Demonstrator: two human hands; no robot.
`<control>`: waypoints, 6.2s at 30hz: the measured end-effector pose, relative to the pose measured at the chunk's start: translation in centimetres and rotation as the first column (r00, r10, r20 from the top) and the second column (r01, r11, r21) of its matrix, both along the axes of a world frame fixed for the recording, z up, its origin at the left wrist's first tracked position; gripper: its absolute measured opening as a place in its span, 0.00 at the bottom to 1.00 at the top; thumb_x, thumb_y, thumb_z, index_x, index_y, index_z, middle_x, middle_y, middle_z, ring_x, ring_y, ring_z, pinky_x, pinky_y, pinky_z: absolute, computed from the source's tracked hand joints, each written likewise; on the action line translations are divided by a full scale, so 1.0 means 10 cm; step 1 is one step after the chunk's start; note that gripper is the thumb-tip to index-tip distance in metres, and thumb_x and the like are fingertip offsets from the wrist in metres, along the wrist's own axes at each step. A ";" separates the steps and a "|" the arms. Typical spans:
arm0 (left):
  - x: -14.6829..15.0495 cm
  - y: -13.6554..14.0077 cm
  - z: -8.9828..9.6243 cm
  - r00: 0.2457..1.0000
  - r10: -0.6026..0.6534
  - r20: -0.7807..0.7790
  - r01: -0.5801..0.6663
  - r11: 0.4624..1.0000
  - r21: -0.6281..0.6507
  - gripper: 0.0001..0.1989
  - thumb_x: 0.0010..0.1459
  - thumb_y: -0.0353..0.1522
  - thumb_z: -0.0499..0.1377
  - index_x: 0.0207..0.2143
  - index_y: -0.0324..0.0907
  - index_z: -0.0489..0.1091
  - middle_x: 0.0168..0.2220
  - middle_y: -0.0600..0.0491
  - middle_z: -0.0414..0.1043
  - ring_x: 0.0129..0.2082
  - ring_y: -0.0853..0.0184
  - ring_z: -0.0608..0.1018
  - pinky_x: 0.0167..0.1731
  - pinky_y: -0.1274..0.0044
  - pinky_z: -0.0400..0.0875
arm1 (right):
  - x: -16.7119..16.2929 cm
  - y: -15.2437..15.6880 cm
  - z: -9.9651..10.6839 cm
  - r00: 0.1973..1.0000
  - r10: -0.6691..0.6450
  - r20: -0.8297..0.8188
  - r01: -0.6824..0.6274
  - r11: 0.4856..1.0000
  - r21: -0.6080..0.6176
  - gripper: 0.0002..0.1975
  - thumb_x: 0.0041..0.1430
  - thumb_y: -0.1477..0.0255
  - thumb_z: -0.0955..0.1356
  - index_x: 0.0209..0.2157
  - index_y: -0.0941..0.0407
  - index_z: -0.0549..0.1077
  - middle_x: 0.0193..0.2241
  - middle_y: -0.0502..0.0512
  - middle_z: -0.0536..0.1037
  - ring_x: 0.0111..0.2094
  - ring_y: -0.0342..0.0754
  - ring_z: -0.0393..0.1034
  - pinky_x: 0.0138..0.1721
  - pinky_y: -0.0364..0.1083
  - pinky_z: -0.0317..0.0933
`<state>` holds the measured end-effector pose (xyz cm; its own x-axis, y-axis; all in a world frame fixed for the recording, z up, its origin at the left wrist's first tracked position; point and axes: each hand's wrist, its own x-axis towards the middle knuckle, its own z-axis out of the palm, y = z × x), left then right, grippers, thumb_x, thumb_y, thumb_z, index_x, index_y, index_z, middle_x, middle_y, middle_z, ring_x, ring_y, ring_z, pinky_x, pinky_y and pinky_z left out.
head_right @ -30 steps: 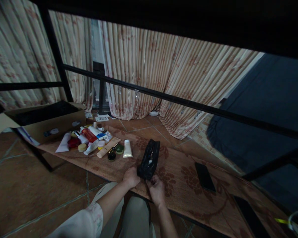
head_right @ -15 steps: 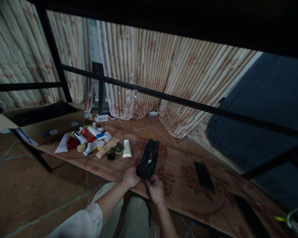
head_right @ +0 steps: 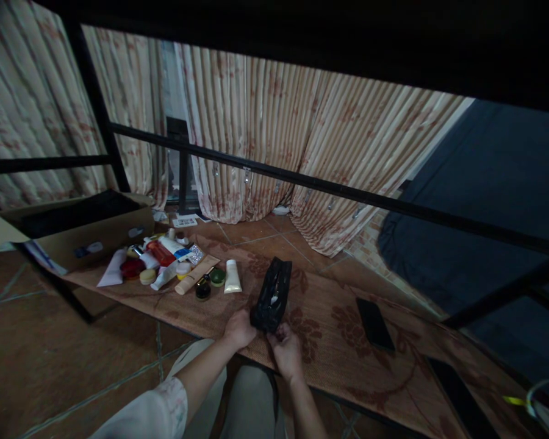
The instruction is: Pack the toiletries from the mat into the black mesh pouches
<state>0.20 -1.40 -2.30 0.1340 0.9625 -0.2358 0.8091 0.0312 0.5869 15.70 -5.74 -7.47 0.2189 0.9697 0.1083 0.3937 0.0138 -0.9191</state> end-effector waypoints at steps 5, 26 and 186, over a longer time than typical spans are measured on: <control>0.01 0.01 0.00 1.000 0.007 -0.004 -0.007 1.000 -0.003 0.20 0.44 0.29 0.60 0.43 0.38 0.69 0.43 0.43 0.74 0.44 0.59 0.76 0.41 0.76 0.70 | -0.01 -0.01 0.01 1.000 0.002 -0.008 -0.002 1.000 -0.001 0.12 0.45 0.62 0.69 0.26 0.56 0.69 0.23 0.51 0.74 0.26 0.46 0.66 0.28 0.43 0.57; 0.00 0.00 0.02 1.000 -0.009 -0.014 0.009 1.000 -0.014 0.18 0.46 0.31 0.60 0.43 0.39 0.70 0.44 0.43 0.73 0.45 0.60 0.75 0.41 0.79 0.69 | -0.02 -0.03 0.06 0.999 0.024 -0.039 -0.023 1.000 0.021 0.11 0.46 0.62 0.69 0.27 0.56 0.70 0.23 0.52 0.75 0.27 0.47 0.67 0.30 0.43 0.59; 0.02 -0.02 0.01 0.999 -0.023 -0.044 0.024 0.999 0.022 0.18 0.45 0.28 0.58 0.42 0.37 0.71 0.42 0.42 0.74 0.43 0.59 0.76 0.41 0.77 0.70 | -0.04 -0.04 0.07 0.999 0.033 -0.019 -0.032 0.999 0.021 0.13 0.46 0.60 0.68 0.27 0.56 0.70 0.25 0.53 0.76 0.29 0.48 0.68 0.31 0.44 0.60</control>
<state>0.36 -1.61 -2.20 0.1469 0.9644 -0.2201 0.8342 -0.0012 0.5514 15.34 -6.16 -6.81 0.1895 0.9740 0.1244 0.3746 0.0454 -0.9261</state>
